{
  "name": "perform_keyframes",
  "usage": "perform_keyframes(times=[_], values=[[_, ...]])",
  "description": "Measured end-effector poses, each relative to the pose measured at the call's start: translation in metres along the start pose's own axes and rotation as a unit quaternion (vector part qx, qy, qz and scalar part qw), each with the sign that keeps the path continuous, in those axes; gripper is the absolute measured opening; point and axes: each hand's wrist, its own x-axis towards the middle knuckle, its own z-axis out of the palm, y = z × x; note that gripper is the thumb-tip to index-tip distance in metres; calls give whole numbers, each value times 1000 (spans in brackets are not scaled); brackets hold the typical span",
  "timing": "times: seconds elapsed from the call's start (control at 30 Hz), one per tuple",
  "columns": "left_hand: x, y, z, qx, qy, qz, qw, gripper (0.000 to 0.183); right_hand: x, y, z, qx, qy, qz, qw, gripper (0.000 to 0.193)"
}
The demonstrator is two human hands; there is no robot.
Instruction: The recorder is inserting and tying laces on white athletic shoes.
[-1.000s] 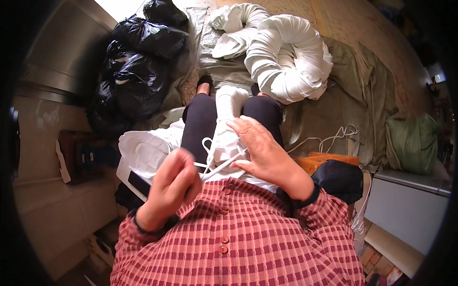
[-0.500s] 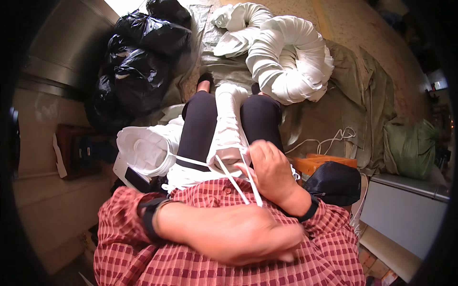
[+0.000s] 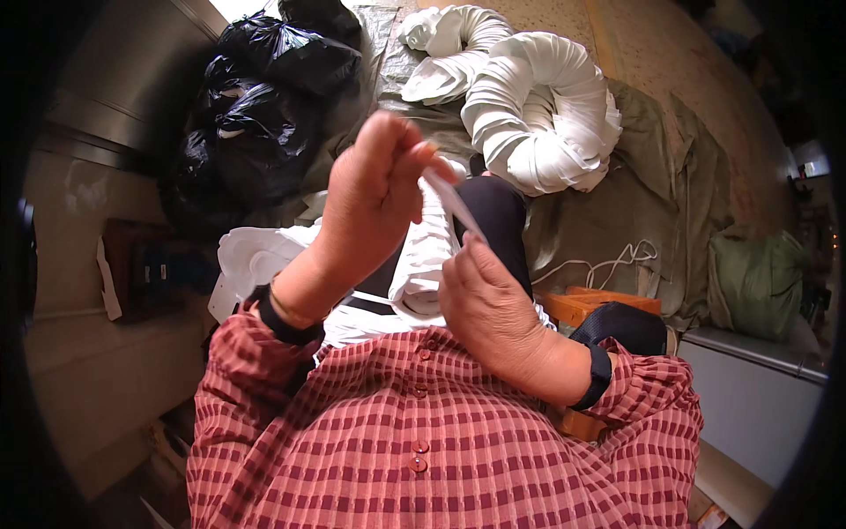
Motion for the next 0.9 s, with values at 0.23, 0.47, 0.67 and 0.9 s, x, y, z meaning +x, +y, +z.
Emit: perform_keyframes(times=[0.23, 0.47, 0.67, 0.9], values=[[-111, -38, -2, 66, -56, -125, 988, 18, 0, 2, 19, 749, -80, 317, 576, 30], [-124, -2, -7, 63, -178, 28, 982, 16, -8, 4, 25, 917, -83, 324, 216, 31], [-113, 2, 16, 78, -167, 109, 977, 17, -4, -8, 15, 757, -21, 332, 562, 30], [-111, 5, 22, 43, -163, 126, 978, 15, -6, -18, 16, 628, 114, 280, 717, 33]])
